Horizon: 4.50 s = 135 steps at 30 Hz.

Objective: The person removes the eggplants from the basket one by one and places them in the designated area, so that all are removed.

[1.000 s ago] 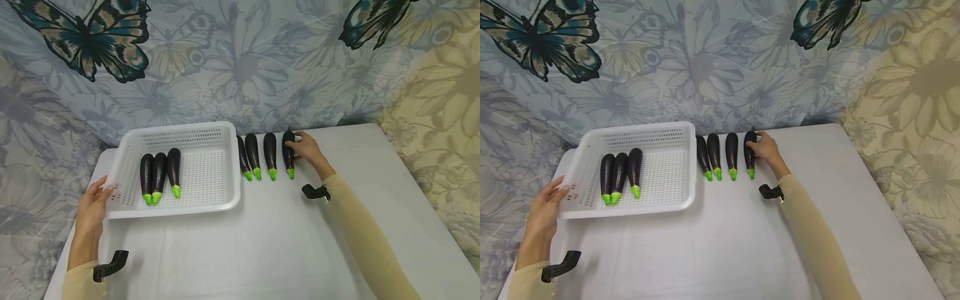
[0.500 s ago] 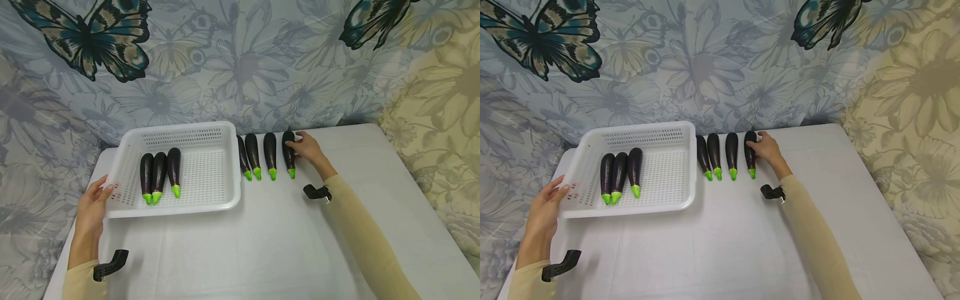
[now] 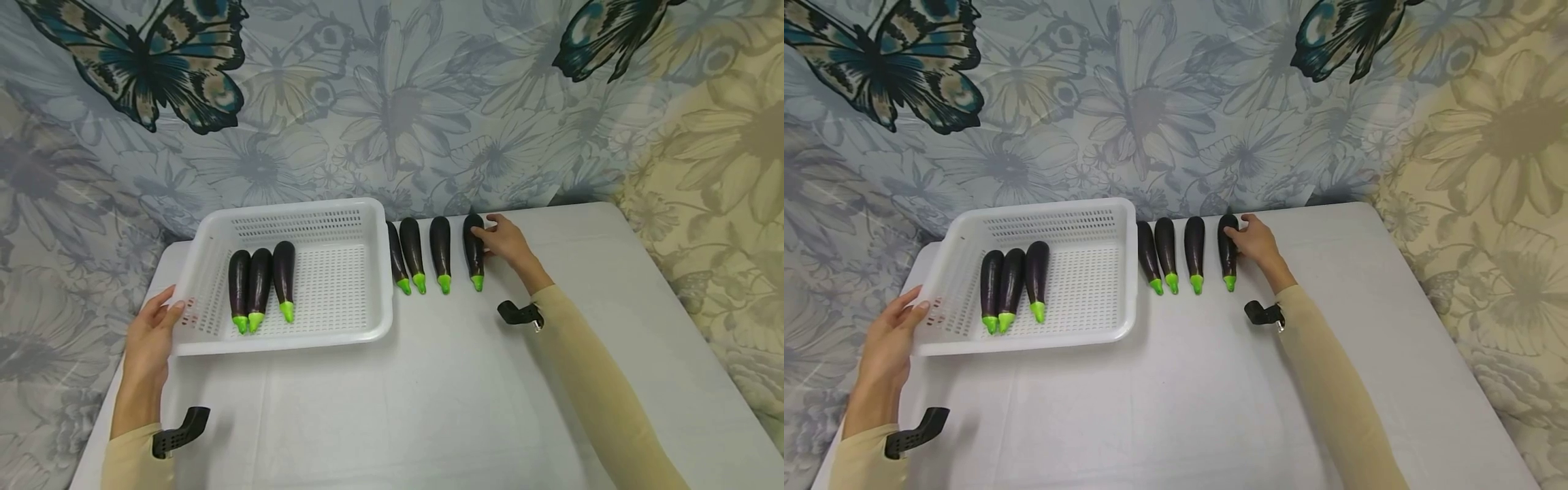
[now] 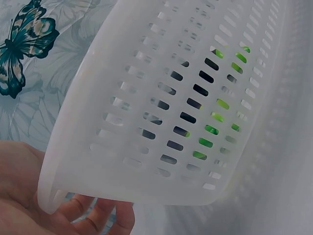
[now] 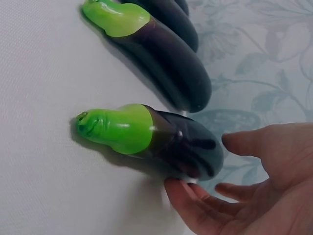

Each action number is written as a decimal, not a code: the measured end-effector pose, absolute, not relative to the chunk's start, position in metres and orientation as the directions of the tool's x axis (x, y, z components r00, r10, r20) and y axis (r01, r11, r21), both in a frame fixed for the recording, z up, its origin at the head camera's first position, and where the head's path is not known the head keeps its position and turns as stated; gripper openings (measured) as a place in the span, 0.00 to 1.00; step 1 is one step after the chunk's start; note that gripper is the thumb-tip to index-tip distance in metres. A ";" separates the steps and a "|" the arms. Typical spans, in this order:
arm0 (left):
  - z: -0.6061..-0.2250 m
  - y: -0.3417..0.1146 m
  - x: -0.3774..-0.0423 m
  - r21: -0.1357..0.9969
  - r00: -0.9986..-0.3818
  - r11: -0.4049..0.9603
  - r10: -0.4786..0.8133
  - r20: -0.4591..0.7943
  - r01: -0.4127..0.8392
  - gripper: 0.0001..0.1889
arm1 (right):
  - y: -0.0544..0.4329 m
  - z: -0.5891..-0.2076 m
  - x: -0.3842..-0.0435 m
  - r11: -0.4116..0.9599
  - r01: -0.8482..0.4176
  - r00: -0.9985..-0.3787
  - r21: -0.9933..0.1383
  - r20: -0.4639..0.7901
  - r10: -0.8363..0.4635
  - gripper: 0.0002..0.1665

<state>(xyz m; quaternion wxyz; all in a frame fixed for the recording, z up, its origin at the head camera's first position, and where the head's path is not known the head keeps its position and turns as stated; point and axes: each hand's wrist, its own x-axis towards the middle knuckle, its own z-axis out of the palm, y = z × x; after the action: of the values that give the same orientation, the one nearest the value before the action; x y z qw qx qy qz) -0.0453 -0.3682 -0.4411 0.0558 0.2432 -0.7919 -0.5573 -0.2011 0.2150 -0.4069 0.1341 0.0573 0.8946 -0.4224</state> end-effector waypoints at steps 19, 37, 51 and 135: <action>-0.442 -0.367 -0.047 0.888 -0.863 0.291 -0.467 -0.191 -0.355 0.31 | 0.213 -0.388 -0.204 0.790 0.082 -0.991 -0.608 -0.136 -0.001 0.37; -0.410 -0.343 -0.041 0.885 -0.858 0.286 -0.472 -0.204 -0.368 0.30 | 0.137 -0.328 -0.190 0.718 -0.258 -0.965 -0.647 0.128 -0.231 0.30; -0.433 -0.361 -0.045 0.906 -0.858 0.232 -0.467 -0.215 -0.354 0.29 | 0.072 -0.312 -0.183 0.676 -0.332 -0.926 -0.658 0.093 -0.365 0.31; -0.428 -0.359 -0.048 0.902 -0.862 0.259 -0.468 -0.195 -0.344 0.29 | -0.120 -0.390 -0.183 0.740 0.026 -0.879 -0.672 -0.368 -0.303 0.16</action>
<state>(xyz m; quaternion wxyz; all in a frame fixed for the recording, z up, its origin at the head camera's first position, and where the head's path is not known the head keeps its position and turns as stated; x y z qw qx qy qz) -0.0483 -0.3588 -0.4282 0.0561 0.2566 -0.7914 -0.5520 -0.1826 -0.1196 -0.3904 0.2339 -0.0768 0.9030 -0.3521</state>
